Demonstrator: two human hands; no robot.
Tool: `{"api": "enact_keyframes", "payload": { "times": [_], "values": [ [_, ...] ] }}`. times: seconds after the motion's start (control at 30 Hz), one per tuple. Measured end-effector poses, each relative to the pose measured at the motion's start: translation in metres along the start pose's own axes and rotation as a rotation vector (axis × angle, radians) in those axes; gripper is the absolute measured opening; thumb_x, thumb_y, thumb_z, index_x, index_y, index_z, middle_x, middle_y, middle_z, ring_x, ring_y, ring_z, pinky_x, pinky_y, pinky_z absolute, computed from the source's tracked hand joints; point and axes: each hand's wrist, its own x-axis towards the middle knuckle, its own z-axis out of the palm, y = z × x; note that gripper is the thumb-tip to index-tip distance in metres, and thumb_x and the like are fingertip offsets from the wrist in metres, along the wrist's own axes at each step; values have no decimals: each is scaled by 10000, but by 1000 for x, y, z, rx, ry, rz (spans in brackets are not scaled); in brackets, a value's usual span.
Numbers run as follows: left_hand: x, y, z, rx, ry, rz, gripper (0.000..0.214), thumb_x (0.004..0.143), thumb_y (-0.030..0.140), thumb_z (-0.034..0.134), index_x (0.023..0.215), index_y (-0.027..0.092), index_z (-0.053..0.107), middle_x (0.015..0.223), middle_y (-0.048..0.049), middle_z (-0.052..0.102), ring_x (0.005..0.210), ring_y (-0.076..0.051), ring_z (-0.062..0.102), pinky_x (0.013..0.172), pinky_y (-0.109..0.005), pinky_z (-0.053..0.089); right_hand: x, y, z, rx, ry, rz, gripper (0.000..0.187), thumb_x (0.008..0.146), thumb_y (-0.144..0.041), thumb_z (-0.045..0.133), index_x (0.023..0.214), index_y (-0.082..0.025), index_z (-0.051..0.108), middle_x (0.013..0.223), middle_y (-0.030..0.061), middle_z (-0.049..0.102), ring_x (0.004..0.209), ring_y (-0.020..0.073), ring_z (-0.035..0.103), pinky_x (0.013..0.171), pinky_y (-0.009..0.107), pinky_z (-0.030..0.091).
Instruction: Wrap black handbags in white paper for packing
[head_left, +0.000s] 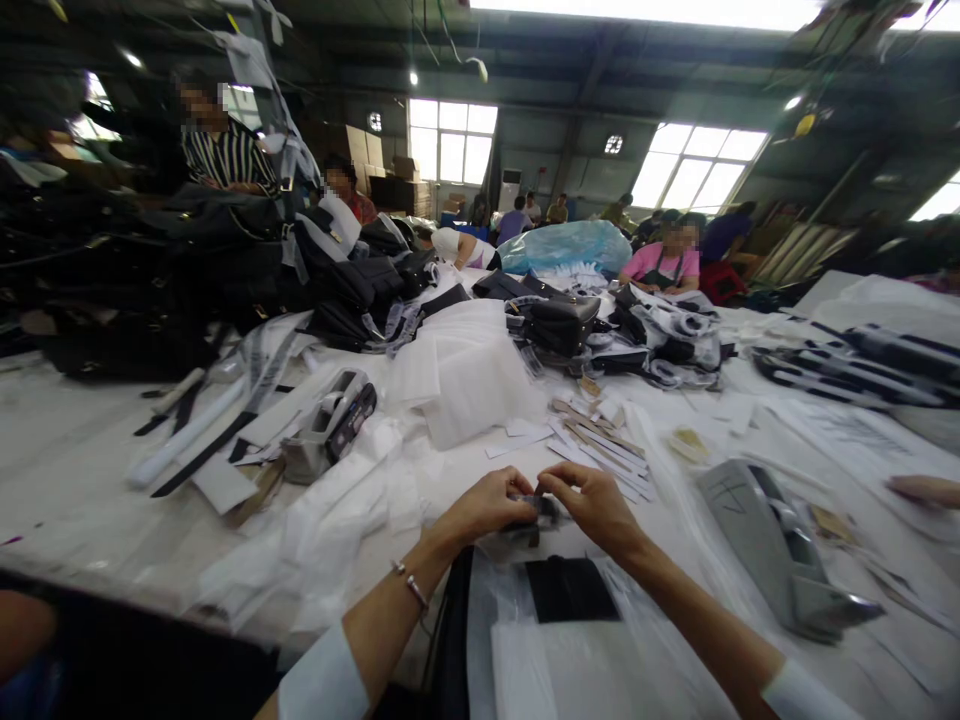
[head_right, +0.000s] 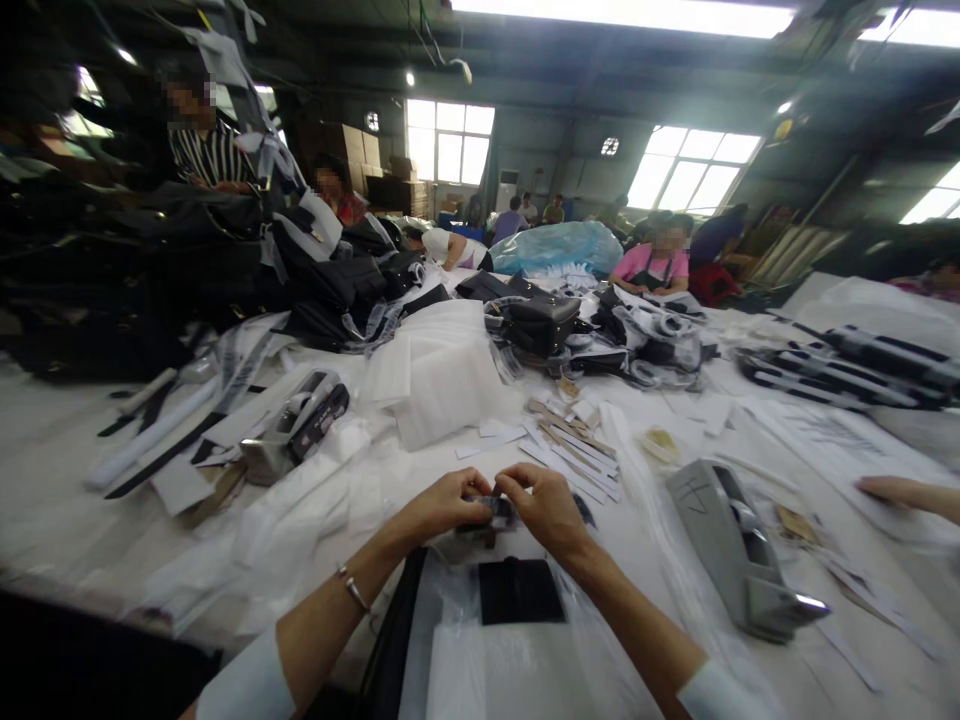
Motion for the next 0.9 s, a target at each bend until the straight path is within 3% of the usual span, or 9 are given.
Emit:
{"api": "enact_keyframes", "payload": {
  "times": [0.13, 0.23, 0.33, 0.43, 0.53, 0.63, 0.8, 0.9],
  "values": [
    [4, -2, 0, -73, 4, -23, 315, 606, 241, 691, 900, 137, 652, 708, 29, 618, 608, -103, 511, 573, -226, 343, -6, 6, -7, -35, 23, -100, 255, 879, -397, 580, 950, -228, 757, 935, 55, 776, 900, 250, 707, 853, 365, 538],
    [5, -2, -2, -151, 8, -38, 353, 597, 293, 715, 902, 128, 646, 664, 35, 597, 579, -98, 498, 583, -232, 340, -19, 14, -16, -158, 150, -373, 230, 928, -299, 555, 1088, -232, 707, 1079, 82, 745, 1037, 248, 675, 935, 406, 528],
    [4, -2, -6, -234, 12, -45, 405, 576, 327, 731, 913, 127, 627, 690, 23, 609, 597, -106, 518, 607, -238, 355, -36, 20, -18, -419, 69, -668, 320, 904, -137, 542, 1178, -258, 657, 1245, 80, 681, 1176, 246, 607, 1038, 462, 470],
    [4, -2, -7, -288, 18, -46, 418, 567, 319, 731, 921, 126, 622, 741, 3, 631, 641, -117, 542, 644, -248, 377, -45, 24, -7, -575, 23, -804, 367, 866, -61, 535, 1169, -241, 638, 1359, 83, 616, 1300, 261, 519, 1124, 516, 385],
    [4, -2, -6, -308, 15, -47, 419, 558, 299, 738, 921, 124, 621, 726, 6, 625, 631, -116, 531, 641, -251, 368, -41, 21, 6, -552, 83, -861, 209, 924, -100, 542, 1030, -244, 651, 1213, 55, 693, 1208, 218, 586, 1110, 463, 405],
    [2, -1, -6, -319, -4, -38, 438, 551, 318, 774, 914, 130, 618, 697, 22, 604, 613, -109, 515, 631, -246, 352, -32, 15, 12, -463, 121, -883, 168, 964, -123, 528, 963, -246, 642, 1047, 23, 730, 1054, 184, 647, 1058, 417, 445],
    [-1, 4, -7, -312, -23, -21, 427, 572, 376, 811, 864, 146, 600, 652, 40, 580, 589, -94, 475, 599, -233, 309, -24, 10, 13, -300, 155, -760, 152, 968, -117, 512, 938, -219, 620, 965, 54, 702, 953, 190, 640, 874, 339, 532],
    [2, 3, -5, -298, -3, -18, 394, 673, 492, 741, 786, 144, 593, 635, 52, 531, 584, -84, 425, 584, -234, 281, -23, 11, 14, -311, 141, -750, 181, 972, -102, 494, 899, -211, 618, 892, 52, 686, 889, 184, 633, 789, 306, 539]
  ]
}}
